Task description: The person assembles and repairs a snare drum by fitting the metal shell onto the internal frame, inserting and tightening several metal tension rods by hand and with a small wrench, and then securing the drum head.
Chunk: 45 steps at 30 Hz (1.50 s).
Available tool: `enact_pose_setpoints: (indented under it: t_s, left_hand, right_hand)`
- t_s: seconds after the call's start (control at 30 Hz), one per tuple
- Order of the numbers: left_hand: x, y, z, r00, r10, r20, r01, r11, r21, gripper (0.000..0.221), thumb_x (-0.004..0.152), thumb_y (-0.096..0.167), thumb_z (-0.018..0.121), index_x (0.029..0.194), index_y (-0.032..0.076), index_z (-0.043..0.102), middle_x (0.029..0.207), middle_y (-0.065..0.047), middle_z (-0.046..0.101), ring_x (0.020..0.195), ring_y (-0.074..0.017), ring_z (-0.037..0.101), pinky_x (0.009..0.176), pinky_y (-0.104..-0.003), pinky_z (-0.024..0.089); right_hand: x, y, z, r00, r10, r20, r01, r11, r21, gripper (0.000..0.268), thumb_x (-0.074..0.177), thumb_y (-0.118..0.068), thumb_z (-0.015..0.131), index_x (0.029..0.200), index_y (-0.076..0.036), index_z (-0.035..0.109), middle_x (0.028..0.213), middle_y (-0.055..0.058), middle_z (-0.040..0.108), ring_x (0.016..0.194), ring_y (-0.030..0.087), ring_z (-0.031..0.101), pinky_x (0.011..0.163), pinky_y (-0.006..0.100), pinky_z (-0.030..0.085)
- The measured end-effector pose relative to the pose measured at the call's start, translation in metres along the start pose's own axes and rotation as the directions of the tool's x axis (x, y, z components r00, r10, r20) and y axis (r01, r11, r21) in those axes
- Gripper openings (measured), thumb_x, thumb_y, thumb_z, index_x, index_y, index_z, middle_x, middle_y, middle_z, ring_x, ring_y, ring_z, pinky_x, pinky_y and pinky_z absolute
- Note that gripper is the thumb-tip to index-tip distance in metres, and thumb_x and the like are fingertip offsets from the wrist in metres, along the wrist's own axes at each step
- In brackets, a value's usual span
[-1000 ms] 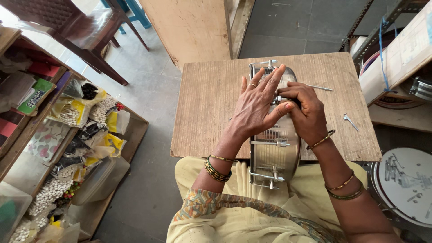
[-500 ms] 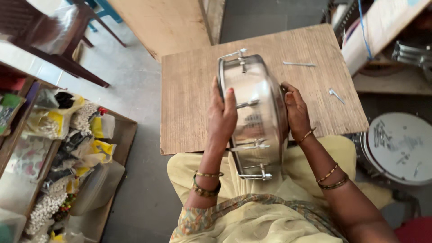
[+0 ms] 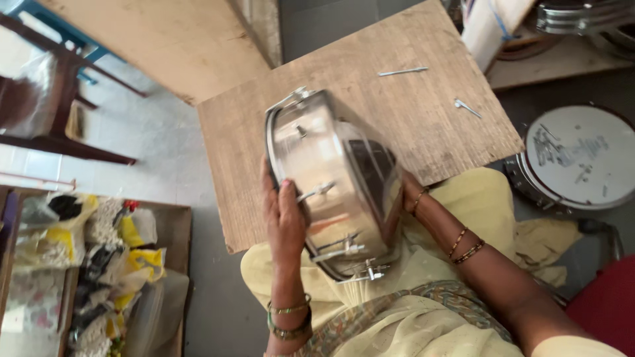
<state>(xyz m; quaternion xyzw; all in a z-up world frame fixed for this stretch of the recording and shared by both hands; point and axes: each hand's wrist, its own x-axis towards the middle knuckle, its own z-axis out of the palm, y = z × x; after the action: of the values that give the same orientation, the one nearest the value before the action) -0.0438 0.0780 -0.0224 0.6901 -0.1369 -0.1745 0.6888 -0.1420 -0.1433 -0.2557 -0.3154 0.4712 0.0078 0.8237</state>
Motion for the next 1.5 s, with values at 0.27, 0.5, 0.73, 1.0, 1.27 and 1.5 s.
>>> enact_pose_setpoints:
  t_s: [0.27,0.5,0.73,1.0,1.27,1.5]
  left_hand:
    - [-0.034,-0.001,-0.015,0.993,0.121,0.014,-0.122,0.984,0.128,0.058,0.104,0.009,0.042,0.161,0.001,0.033,0.112,-0.004,0.063,0.069,-0.0033,0.044,0.056,-0.022,0.039]
    - [-0.058,-0.006,-0.021,0.971,0.221,0.095,-0.23,0.969,0.091,0.06,0.102,0.009,0.047,0.157,-0.002,0.028,0.153,-0.013,0.047,0.132,-0.0164,0.055,0.107,-0.032,0.049]
    - [-0.04,-0.01,-0.011,0.944,0.29,0.158,-0.319,0.925,0.206,0.059,0.106,0.011,0.045,0.16,0.002,0.021,0.152,-0.022,0.043,0.13,-0.0231,0.051,0.105,-0.038,0.047]
    - [-0.018,0.005,0.012,0.974,0.162,0.157,-0.199,0.947,0.254,0.062,0.112,0.009,0.04,0.169,0.009,0.017,0.079,0.005,0.041,0.066,-0.004,0.03,0.055,-0.024,0.028]
    - [-0.026,-0.006,0.021,0.981,0.156,0.116,-0.181,0.949,0.257,0.056,0.109,0.011,0.04,0.164,0.007,0.028,0.071,0.006,0.04,0.058,-0.004,0.028,0.05,-0.026,0.024]
    - [-0.021,-0.017,0.014,0.939,0.304,0.162,-0.343,0.87,0.355,0.051,0.111,0.01,0.039,0.161,0.003,0.03,0.157,-0.007,0.047,0.081,-0.0041,0.047,0.072,-0.024,0.044]
  right_hand:
    - [-0.008,0.038,0.002,0.876,-0.152,0.459,0.049,0.973,0.227,0.042,0.109,-0.033,0.049,0.111,0.003,0.071,0.09,0.016,0.075,0.06,0.021,0.073,0.051,0.028,0.06]
    - [0.006,0.039,0.002,0.902,-0.196,0.386,0.063,0.941,0.332,0.037,0.107,-0.029,0.052,0.117,0.002,0.07,0.099,0.013,0.074,0.076,0.019,0.073,0.063,0.031,0.062]
    - [0.008,-0.009,0.03,0.897,-0.237,0.374,0.14,0.953,0.268,0.042,0.108,-0.041,0.052,0.128,-0.006,0.064,0.11,0.009,0.07,0.093,0.022,0.067,0.079,0.04,0.055]
    - [0.044,-0.035,-0.005,0.992,-0.083,0.09,0.081,0.996,0.032,0.052,0.108,-0.055,0.052,0.141,-0.015,0.056,0.124,0.005,0.065,0.112,0.025,0.061,0.096,0.051,0.047]
    - [0.067,-0.13,-0.101,0.663,-0.735,-0.14,0.172,0.331,-0.928,0.041,0.098,-0.019,0.059,0.136,-0.003,0.056,0.139,0.019,0.053,0.125,0.036,0.052,0.104,0.048,0.044]
    - [0.09,-0.13,-0.155,0.612,-0.79,-0.035,-0.236,-0.141,-0.961,0.033,0.098,-0.007,0.052,0.129,-0.006,0.061,0.128,0.016,0.058,0.119,0.035,0.053,0.105,0.045,0.039]
